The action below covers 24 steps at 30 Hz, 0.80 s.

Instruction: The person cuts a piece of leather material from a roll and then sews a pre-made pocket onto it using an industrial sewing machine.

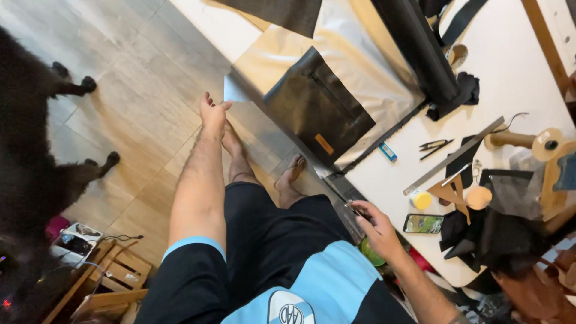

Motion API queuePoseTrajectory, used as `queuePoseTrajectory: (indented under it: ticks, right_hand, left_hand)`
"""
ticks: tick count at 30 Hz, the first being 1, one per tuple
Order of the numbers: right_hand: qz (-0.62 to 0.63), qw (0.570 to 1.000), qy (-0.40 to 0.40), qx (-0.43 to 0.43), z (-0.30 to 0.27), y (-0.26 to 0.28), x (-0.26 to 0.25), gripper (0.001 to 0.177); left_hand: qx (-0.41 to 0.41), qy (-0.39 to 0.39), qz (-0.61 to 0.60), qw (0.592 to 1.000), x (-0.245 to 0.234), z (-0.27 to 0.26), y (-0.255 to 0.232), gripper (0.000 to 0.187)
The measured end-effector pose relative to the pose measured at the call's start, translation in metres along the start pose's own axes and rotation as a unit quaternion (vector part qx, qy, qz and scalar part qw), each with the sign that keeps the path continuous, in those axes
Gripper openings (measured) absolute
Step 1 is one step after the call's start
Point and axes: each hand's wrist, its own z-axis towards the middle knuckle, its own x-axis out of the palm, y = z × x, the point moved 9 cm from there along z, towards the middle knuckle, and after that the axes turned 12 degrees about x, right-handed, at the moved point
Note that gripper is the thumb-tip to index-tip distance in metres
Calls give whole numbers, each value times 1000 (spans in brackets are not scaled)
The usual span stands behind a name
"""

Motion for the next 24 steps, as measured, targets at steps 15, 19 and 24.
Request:
queuePoseTrajectory:
  ticks: [15, 19, 24]
  right_hand:
    - [287, 918, 274, -14, 94, 72, 91, 95]
    - [147, 954, 261, 29, 140, 50, 118, 99]
    - [29, 973, 227, 19, 186, 78, 146, 79]
  left_hand:
    - [45, 370, 116, 921, 33, 18, -30, 70]
    - [-8, 333, 105, 937, -13, -4, -77, 30]
    - [-18, 277, 25, 960, -33, -24, -89, 35]
